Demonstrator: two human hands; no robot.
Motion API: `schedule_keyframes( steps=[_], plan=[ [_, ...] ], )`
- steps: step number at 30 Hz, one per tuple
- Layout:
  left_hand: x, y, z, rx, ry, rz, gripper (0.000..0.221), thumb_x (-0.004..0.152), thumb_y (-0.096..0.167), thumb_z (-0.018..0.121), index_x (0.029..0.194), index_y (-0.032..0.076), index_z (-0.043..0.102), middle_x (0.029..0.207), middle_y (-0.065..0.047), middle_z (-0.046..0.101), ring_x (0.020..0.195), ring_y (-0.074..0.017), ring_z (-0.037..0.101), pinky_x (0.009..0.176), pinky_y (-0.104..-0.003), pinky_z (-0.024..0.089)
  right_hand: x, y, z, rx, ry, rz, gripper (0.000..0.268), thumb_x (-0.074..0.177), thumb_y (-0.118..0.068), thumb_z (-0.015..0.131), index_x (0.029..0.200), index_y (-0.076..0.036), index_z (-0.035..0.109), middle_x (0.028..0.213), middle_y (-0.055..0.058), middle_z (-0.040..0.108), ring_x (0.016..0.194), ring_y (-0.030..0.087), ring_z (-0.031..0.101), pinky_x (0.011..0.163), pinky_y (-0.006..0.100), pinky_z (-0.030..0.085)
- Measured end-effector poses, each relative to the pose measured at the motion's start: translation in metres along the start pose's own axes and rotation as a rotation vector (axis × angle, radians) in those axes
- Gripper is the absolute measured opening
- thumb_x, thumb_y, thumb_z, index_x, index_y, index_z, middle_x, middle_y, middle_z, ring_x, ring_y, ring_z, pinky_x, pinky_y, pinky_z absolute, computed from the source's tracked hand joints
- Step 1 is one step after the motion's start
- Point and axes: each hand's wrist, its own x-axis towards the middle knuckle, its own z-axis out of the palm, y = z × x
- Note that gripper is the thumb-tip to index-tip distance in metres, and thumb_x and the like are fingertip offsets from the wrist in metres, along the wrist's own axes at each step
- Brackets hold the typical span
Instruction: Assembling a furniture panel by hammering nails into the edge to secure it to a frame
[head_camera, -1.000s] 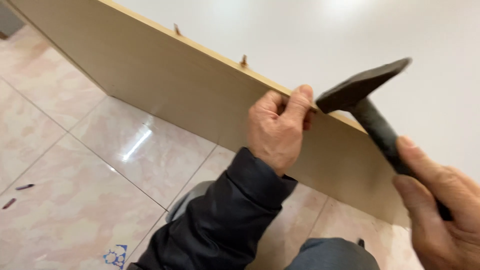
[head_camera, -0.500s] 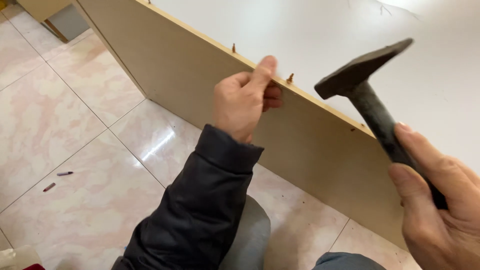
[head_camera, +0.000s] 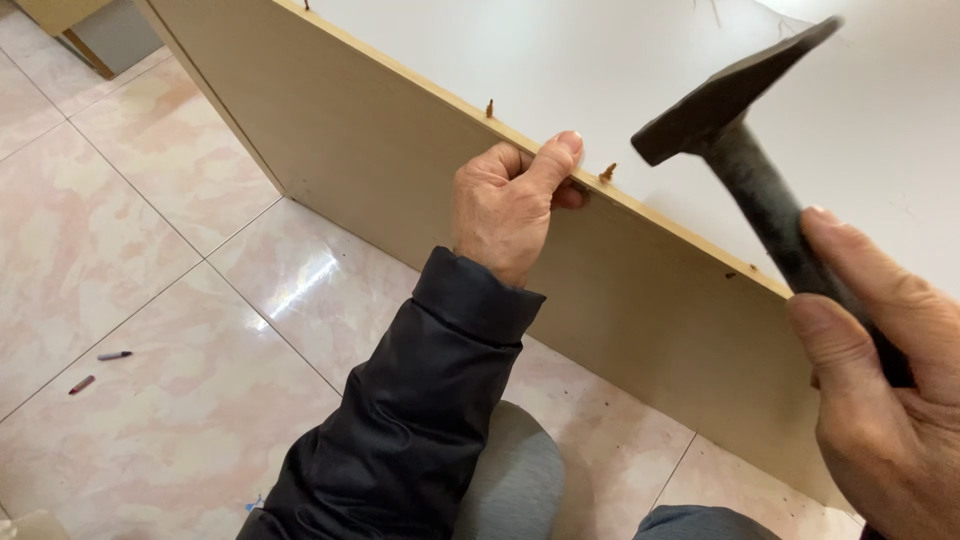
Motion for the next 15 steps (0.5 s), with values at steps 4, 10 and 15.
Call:
schedule_keyframes(
  steps=[4, 10, 15],
  plan=[
    [0.000, -0.001, -0.001, 0.000, -0.018, 0.043, 0.037, 0.078, 0.034, 0.072, 0.056, 0.014, 0.050, 0.057, -0.008, 0.071, 0.057, -0.0124, 0.069, 0.073, -0.026, 0.053, 0.004, 0.000, -0.003, -0.076, -0.022, -0.081, 0.043, 0.103, 0.007, 0.063, 0.146, 0.009, 0.067, 0.136, 0.026, 0.068, 0.118, 0.033, 0.061, 0.107, 0.038, 0.042],
    [0.001, -0.005, -0.002, -0.007, -0.029, 0.057, 0.035, 0.080, 0.033, 0.071, 0.057, 0.013, 0.053, 0.057, -0.007, 0.071, 0.056, -0.0125, 0.068, 0.072, -0.027, 0.056, 0.011, -0.005, 0.000, -0.045, -0.070, 0.059, 0.050, 0.105, 0.004, 0.059, 0.154, 0.002, 0.062, 0.112, 0.015, 0.066, 0.070, 0.025, 0.052, 0.068, 0.034, 0.041],
    [0.004, -0.009, 0.002, -0.067, -0.021, 0.100, 0.038, 0.081, 0.031, 0.071, 0.055, 0.013, 0.050, 0.054, -0.009, 0.069, 0.051, -0.0128, 0.065, 0.063, -0.026, 0.053, 0.006, -0.001, -0.001, -0.150, -0.061, -0.036, 0.049, 0.104, 0.004, 0.065, 0.152, 0.002, 0.069, 0.102, 0.020, 0.068, 0.080, 0.030, 0.053, 0.081, 0.036, 0.038]
  ],
)
